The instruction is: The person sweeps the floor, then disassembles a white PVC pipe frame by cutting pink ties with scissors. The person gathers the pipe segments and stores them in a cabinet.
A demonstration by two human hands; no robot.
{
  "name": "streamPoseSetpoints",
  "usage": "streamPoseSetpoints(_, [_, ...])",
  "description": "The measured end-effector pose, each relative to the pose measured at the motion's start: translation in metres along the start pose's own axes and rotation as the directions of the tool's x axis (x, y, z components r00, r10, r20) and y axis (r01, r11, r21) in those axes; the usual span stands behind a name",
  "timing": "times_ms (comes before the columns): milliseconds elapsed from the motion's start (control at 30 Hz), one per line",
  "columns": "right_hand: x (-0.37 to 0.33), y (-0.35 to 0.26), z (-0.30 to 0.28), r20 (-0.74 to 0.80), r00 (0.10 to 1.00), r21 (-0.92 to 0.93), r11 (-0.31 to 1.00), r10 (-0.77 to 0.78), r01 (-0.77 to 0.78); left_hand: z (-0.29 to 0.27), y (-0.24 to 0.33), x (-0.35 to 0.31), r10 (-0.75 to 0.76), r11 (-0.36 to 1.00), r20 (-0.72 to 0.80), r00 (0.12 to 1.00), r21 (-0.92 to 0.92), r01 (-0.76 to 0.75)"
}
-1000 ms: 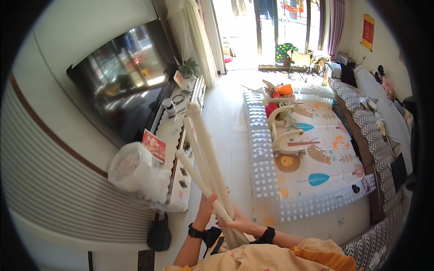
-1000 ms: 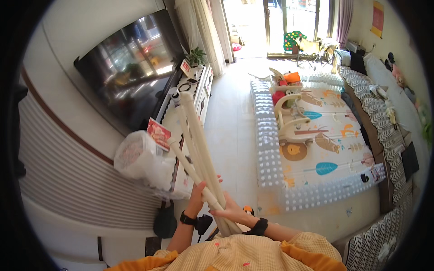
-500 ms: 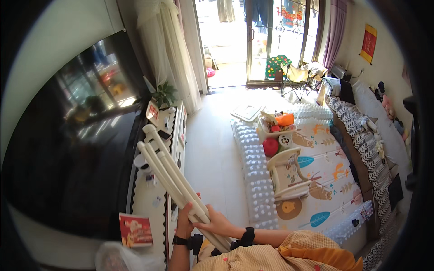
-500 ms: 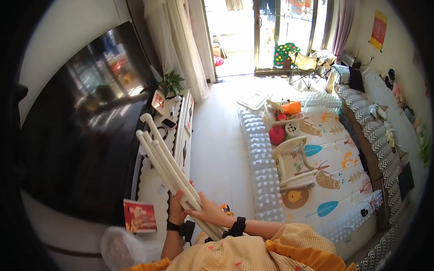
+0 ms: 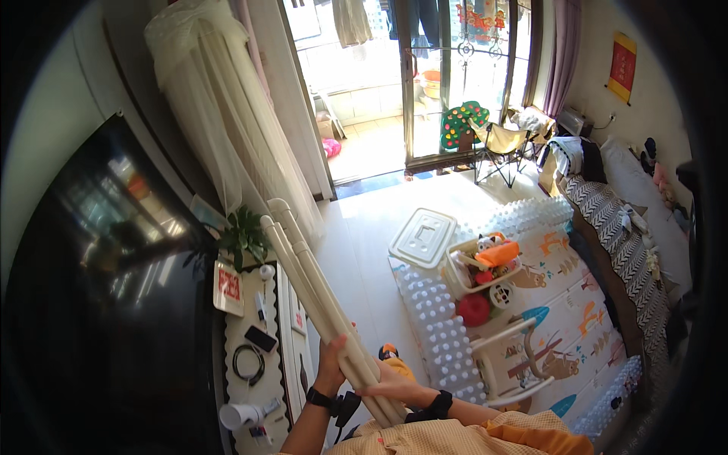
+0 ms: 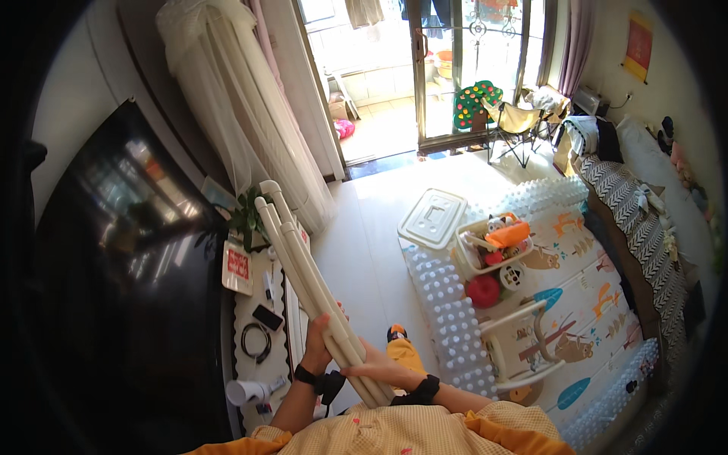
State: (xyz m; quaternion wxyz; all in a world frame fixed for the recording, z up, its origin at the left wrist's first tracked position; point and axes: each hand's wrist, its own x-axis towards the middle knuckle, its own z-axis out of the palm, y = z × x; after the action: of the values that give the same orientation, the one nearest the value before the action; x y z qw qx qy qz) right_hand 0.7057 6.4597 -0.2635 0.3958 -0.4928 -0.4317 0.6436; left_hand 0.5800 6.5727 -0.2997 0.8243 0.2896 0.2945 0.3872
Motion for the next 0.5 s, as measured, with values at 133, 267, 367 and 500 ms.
streamPoseSetpoints(133, [0.13,-0.065,-0.078,0.028,0.999,0.026,0.999,-0.043,0.043,0.01,0.068,0.138,0.046,0.998,0.043,0.998,-0.032,-0.045])
streamPoseSetpoints(267, [0.246,-0.104,-0.136,0.033,0.982,-0.035,0.982,-0.184,0.185,0.018,0.122,0.251,0.124,0.992,0.004,0.992,0.039,-0.124])
streamPoseSetpoints(367, [0.34,-0.119,-0.184,0.075,0.985,-0.095,0.982,-0.155,0.161,0.014,0.158,0.35,0.138,0.987,-0.038,0.99,0.083,-0.134])
streamPoseSetpoints(500, [0.473,-0.148,-0.273,0.1,0.979,-0.097,0.977,-0.18,0.19,0.008,0.206,0.499,0.145,0.988,0.066,0.987,0.043,-0.148])
